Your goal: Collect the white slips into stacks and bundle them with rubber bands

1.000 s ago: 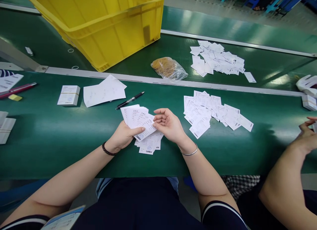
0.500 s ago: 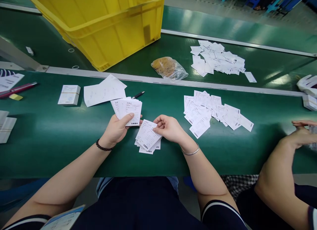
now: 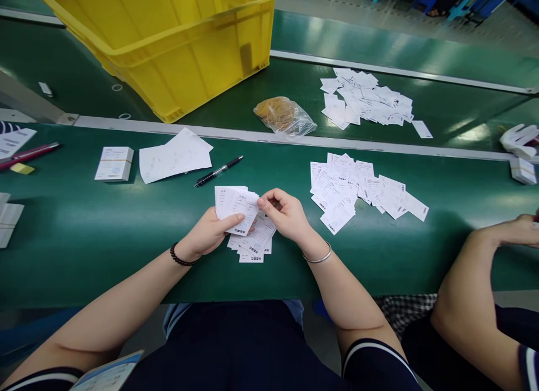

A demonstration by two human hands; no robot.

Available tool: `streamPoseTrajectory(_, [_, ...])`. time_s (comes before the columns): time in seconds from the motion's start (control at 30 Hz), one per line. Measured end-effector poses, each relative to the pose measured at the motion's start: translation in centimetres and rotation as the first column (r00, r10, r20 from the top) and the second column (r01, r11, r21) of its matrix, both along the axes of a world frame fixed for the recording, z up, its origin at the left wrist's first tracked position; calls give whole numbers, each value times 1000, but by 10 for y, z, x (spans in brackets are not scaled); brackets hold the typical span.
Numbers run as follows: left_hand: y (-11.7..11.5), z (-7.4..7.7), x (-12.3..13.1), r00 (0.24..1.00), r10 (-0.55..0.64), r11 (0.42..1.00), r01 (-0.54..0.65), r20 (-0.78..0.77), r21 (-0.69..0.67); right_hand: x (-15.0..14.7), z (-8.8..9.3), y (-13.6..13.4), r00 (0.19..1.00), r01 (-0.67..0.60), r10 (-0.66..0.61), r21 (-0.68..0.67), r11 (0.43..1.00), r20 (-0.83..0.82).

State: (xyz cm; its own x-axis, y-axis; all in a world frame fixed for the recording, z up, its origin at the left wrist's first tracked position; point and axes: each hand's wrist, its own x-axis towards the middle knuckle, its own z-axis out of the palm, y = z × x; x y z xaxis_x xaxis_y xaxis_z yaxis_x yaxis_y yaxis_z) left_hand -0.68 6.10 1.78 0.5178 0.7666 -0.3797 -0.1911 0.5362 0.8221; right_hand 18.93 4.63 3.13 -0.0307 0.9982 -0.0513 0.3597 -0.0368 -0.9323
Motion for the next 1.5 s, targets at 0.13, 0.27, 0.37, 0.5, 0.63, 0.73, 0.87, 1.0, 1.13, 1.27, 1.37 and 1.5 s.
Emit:
streamPoseTrajectory(0.13, [-4, -5, 2, 1000, -30, 1000, 30, -4, 6, -2, -1, -2, 989, -15, 8, -47, 999, -147])
streamPoseTrajectory(0.27, [-3, -4, 2, 1000, 28, 1000, -28, -15, 11, -3, -3, -1, 978, -7, -3, -47, 999, -210])
streamPoseTrajectory(0.37, [-3, -3, 2, 999, 35, 999, -34, -28, 17, -3, -3, -1, 974, 8, -22, -62, 998, -226])
streamPoseTrajectory(0.5, [-4, -3, 2, 999, -11, 1000, 12, -51, 18, -2, -1, -2, 980, 12, -23, -58, 998, -197])
streamPoseTrajectory(0.63, [-6, -3, 3, 999, 30, 1000, -30, -31, 8, -4, -2, -2, 983, -2, -6, -42, 999, -186])
streamPoseTrajectory(0.73, [-6, -2, 5, 997, 80, 997, -80, -11, 1, -6, -6, -2, 978, 24, -28, -21, 999, -208])
streamPoseTrajectory(0.87, [2, 0, 3, 987, 156, 988, -157, 48, 9, -3, -12, -1, 981, 62, -59, 10, 998, -183])
streamPoseTrajectory(1.0, [16, 6, -7, 950, 309, 949, -311, 47, 55, 0, -14, -2, 998, -47, 43, -91, 995, -44])
streamPoseTrajectory(1.13, [19, 12, -11, 956, 292, 954, -291, 4, 74, -3, -11, -3, 963, -89, 115, -115, 989, 244])
streamPoseTrajectory(1.27, [10, 13, -6, 985, 171, 984, -170, -14, 52, -4, -7, -1, 880, -94, 76, 15, 995, 468])
streamPoseTrajectory(1.37, [4, 10, -3, 995, 96, 995, -96, -11, 35, -3, -2, -1, 951, -30, -1, 96, 995, 309])
streamPoseTrajectory(1.5, [-3, 4, 0, 1000, -4, 999, 5, -24, 37, -4, 4, -4, 1000, 4, -2, 63, 998, -29])
